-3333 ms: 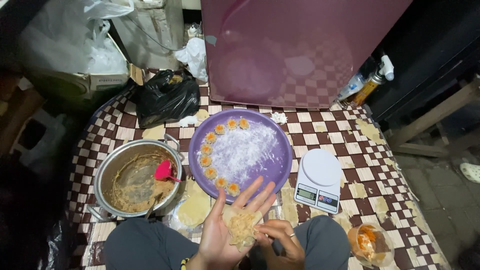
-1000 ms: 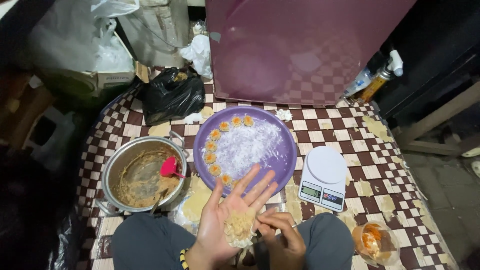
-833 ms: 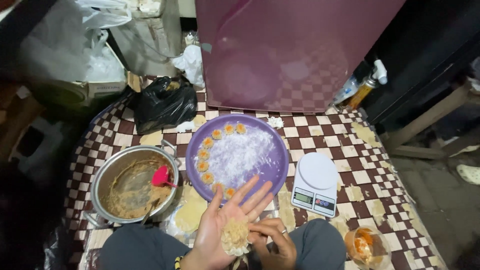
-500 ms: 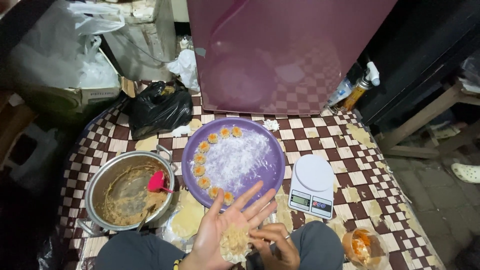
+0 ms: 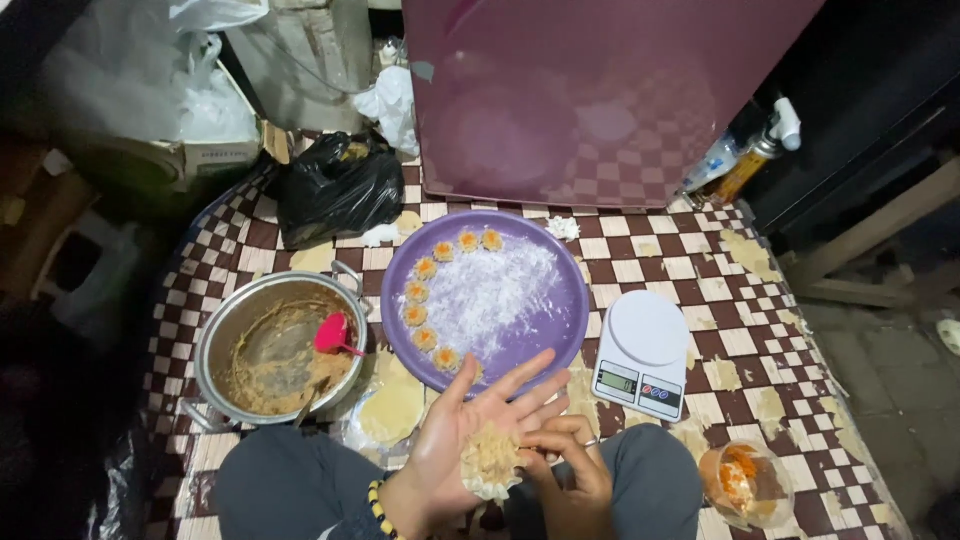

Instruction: A person is manually assembling dumplings by placing filling onto dough wrappers and folding them.

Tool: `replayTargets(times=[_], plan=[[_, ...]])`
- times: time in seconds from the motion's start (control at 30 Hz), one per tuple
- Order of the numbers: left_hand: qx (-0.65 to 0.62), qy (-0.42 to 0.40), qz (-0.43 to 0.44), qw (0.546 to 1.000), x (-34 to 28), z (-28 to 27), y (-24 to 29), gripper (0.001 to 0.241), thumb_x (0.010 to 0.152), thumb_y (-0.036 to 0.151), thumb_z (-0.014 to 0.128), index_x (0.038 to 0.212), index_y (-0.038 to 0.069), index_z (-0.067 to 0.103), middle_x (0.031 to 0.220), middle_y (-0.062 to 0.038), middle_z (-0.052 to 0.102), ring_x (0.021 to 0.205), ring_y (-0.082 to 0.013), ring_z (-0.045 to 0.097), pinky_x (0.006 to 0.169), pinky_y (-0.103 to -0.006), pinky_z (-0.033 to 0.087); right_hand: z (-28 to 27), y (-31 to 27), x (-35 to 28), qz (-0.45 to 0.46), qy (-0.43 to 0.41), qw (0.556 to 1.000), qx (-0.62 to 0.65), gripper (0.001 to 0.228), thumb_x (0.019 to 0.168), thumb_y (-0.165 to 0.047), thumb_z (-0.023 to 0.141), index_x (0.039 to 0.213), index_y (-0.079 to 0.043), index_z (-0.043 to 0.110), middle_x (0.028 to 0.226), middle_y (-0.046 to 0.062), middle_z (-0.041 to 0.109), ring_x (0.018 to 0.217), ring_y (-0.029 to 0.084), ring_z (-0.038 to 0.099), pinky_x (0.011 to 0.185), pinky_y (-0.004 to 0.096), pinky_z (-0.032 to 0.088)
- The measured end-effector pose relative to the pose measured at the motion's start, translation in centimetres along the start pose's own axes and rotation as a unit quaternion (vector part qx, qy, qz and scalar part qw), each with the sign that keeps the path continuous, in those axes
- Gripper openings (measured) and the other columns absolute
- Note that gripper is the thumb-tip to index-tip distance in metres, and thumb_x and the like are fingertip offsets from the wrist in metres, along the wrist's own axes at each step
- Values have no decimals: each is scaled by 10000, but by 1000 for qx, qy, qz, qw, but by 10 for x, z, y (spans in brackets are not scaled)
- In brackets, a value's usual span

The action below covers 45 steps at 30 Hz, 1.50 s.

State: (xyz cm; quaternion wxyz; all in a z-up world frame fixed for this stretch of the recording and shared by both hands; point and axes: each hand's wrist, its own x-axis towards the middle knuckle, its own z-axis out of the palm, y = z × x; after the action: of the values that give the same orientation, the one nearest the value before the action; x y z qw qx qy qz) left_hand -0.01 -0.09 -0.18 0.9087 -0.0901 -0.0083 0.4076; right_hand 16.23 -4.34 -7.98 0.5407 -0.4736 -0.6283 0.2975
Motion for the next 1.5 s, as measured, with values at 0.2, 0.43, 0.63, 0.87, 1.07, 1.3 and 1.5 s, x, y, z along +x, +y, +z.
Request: replayTargets(times=[0.2, 0.43, 0.63, 0.87, 1.07, 1.3, 1.5], plan=[[3, -19, -5, 1000, 0, -2, 2, 786, 1070, 575, 268, 1640, 33, 266, 1631, -251, 323, 1319, -365, 497, 874, -420, 598, 0, -23, 9, 28, -9, 1000, -3, 97, 762, -55, 794, 852, -23, 776, 900, 59, 631, 749, 137, 593, 671, 242, 514], [8, -1, -22, 1000, -4, 2, -1, 789, 1072, 568, 241, 1645, 26, 253, 1670, -225, 280, 1028, -292, 640, 735, -379, 603, -8, -47, 21, 62, -39, 996, -59, 117, 792, -124, 777, 872, -45, 810, 977, 67, 624, 812, 141, 640, 631, 235, 651], [64, 1, -25, 998, -8, 1, 0, 783, 1090, 573, 227, 1651, 32, 296, 1555, -242, 397, 1123, -291, 615, 805, -373, 583, -12, -38, 24, 30, -102, 994, -38, 212, 890, -139, 613, 1014, -44, 756, 1071, 84, 636, 960, 197, 634, 840, 329, 543], [5, -82, 39, 996, -6, -1, -1, 773, 1079, 576, 286, 1646, 54, 241, 1684, -219, 239, 1484, -357, 348, 1226, -461, 345, 27, -55, 29, -119, -146, 982, 19, 1553, 517, -591, 900, 1609, -33, -53, 1562, 259, 466, 1543, 388, 323, 1279, 525, 232], [-116, -104, 53, 986, 1, 0, -7, 724, 1079, 567, 347, 1659, 141, 268, 1696, -170, 232, 1052, -147, 586, 941, -321, 562, 60, -50, 12, -53, 71, 996, 26, 1246, 677, -347, 882, 1592, 18, 118, 1082, 175, 739, 1318, 303, 562, 1176, 447, 411], [14, -139, 75, 987, 0, 10, -3, 729, 1109, 581, 217, 1676, 126, 167, 1712, -137, 208, 1468, -258, 393, 1236, -449, 343, 51, 10, 36, -214, 34, 973, 80, 824, 1063, -165, 577, 1666, -180, 15, 1494, 193, 537, 1473, 250, 484, 1342, 430, 347], [144, -130, 60, 979, 4, 22, -7, 727, 1090, 618, 208, 1640, 146, 259, 1722, -115, 199, 1601, -243, 158, 1319, -424, 133, 50, -78, 39, -61, 81, 995, 3, 1272, 699, -278, 873, 1605, 3, 26, 1190, 195, 709, 1434, 321, 433, 1270, 480, 279]])
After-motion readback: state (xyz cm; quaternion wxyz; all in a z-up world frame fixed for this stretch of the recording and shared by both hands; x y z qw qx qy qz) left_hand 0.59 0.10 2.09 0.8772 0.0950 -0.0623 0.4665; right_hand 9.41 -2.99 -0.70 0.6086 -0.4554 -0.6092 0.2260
